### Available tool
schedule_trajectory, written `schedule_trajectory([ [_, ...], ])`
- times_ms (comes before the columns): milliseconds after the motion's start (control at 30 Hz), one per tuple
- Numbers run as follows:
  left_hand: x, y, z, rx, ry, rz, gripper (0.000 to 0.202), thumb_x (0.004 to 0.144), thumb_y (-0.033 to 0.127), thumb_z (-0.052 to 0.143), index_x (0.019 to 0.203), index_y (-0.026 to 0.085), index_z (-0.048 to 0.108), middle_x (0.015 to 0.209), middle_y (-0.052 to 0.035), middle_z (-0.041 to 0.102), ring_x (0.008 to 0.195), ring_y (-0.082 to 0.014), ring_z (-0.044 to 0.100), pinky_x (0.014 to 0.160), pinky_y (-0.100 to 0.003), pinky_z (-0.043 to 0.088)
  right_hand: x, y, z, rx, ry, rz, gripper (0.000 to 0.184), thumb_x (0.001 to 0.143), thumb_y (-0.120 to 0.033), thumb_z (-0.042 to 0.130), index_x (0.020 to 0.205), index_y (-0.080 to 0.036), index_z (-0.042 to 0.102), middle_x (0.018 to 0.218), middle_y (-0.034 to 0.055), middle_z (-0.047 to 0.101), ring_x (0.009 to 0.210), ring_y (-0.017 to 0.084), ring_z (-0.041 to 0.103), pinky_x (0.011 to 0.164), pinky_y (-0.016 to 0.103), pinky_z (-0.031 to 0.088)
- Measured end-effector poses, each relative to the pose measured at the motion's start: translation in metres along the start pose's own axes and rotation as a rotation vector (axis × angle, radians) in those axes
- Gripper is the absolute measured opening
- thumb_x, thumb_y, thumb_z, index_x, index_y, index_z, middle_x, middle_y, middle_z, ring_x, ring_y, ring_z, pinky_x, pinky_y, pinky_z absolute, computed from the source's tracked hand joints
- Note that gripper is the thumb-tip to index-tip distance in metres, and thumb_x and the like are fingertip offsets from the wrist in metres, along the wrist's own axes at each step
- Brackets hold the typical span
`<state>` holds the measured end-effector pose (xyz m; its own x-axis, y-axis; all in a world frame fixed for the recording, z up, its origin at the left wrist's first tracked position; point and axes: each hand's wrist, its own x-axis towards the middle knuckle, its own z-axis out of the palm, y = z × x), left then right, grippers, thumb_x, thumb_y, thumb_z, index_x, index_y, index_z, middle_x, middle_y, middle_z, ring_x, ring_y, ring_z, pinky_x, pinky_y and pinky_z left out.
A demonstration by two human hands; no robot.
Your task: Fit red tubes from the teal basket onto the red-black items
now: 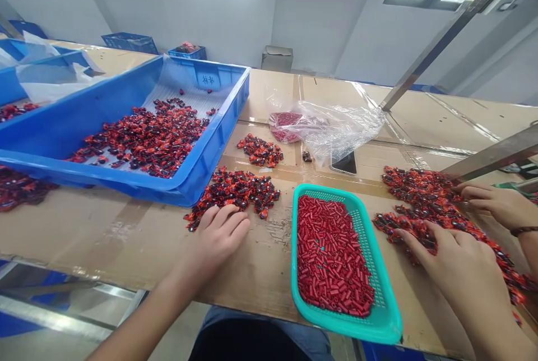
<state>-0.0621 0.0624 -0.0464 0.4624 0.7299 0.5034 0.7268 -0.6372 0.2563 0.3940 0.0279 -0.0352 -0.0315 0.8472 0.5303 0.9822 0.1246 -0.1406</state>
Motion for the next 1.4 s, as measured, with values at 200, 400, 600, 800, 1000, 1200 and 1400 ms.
schedule_trajectory([
  [200,0.003,0.018,-0.009,-0.322,0.076,-0.106,0.02,0.099,0.01,0.058,0.107,0.026,0.067,0.111,-0.0041,0.078,0.11,-0.0199,0.073,0.1,-0.034,0.051,0.006,-0.083,-0.003,0.171,-0.088,-0.255,0.03,0.108,-0.041,0.052,0.121,-0.02,0.07,0.107,0.0146,0.075,0.099,0.031,0.071,0.085,0.046,0.058],
  [400,0.005,0.056,-0.017,-0.689,0.104,-0.359,0.022,0.105,0.013,0.048,0.11,0.023,0.067,0.098,-0.0046,0.079,0.091,-0.0167,0.079,0.076,-0.024,0.064,0.0,-0.146,0.025,0.274,-0.388,-0.412,0.02,0.106,-0.018,0.052,0.114,-0.019,0.071,0.101,0.0082,0.077,0.088,0.025,0.072,0.077,0.04,0.06],
  [600,0.003,0.064,-0.007,-0.863,0.107,-0.501,0.004,0.099,0.023,0.067,0.1,0.02,0.07,0.09,-0.005,0.082,0.078,-0.0178,0.081,0.069,-0.023,0.067,0.003,-0.142,0.024,0.309,-0.417,-0.4,0.017,0.103,-0.016,0.059,0.094,-0.023,0.072,0.089,0.004,0.074,0.081,0.022,0.07,0.073,0.036,0.058],
  [800,-0.012,0.074,-0.005,-0.769,0.215,-0.435,0.032,0.093,0.019,0.077,0.121,0.03,0.065,0.103,0.0021,0.083,0.095,-0.0137,0.079,0.09,-0.021,0.063,0.007,-0.144,0.007,0.357,-0.376,-0.293,0.017,0.104,-0.015,0.053,0.097,-0.02,0.068,0.088,0.006,0.074,0.081,0.023,0.07,0.073,0.039,0.059],
  [1000,-0.01,0.089,-0.016,-0.691,0.265,-0.236,0.046,0.094,0.009,0.073,0.131,0.029,0.057,0.108,-0.0001,0.078,0.102,-0.0137,0.075,0.093,-0.023,0.062,0.01,-0.176,-0.02,0.817,-0.296,-0.229,0.013,0.101,-0.012,0.059,0.105,-0.022,0.066,0.088,0.0024,0.071,0.08,0.016,0.069,0.071,0.028,0.059],
  [1200,-0.009,0.093,-0.025,-0.546,0.249,-0.087,0.04,0.095,0.001,0.066,0.124,0.026,0.054,0.103,-0.0013,0.082,0.096,-0.013,0.078,0.095,-0.028,0.057,0.01,-0.208,-0.032,0.913,-0.085,-0.382,0.017,0.093,-0.005,0.066,0.103,-0.018,0.068,0.081,0.005,0.072,0.072,0.017,0.067,0.066,0.029,0.06],
  [1400,0.001,0.099,-0.034,-0.363,0.196,0.032,0.026,0.097,-0.002,0.057,0.107,0.022,0.058,0.095,-0.0016,0.086,0.087,-0.0136,0.081,0.09,-0.029,0.055,0.006,-0.211,-0.028,0.769,0.0,-0.464,0.016,0.096,-0.004,0.061,0.104,-0.017,0.066,0.078,0.0055,0.075,0.069,0.017,0.068,0.067,0.032,0.063],
])
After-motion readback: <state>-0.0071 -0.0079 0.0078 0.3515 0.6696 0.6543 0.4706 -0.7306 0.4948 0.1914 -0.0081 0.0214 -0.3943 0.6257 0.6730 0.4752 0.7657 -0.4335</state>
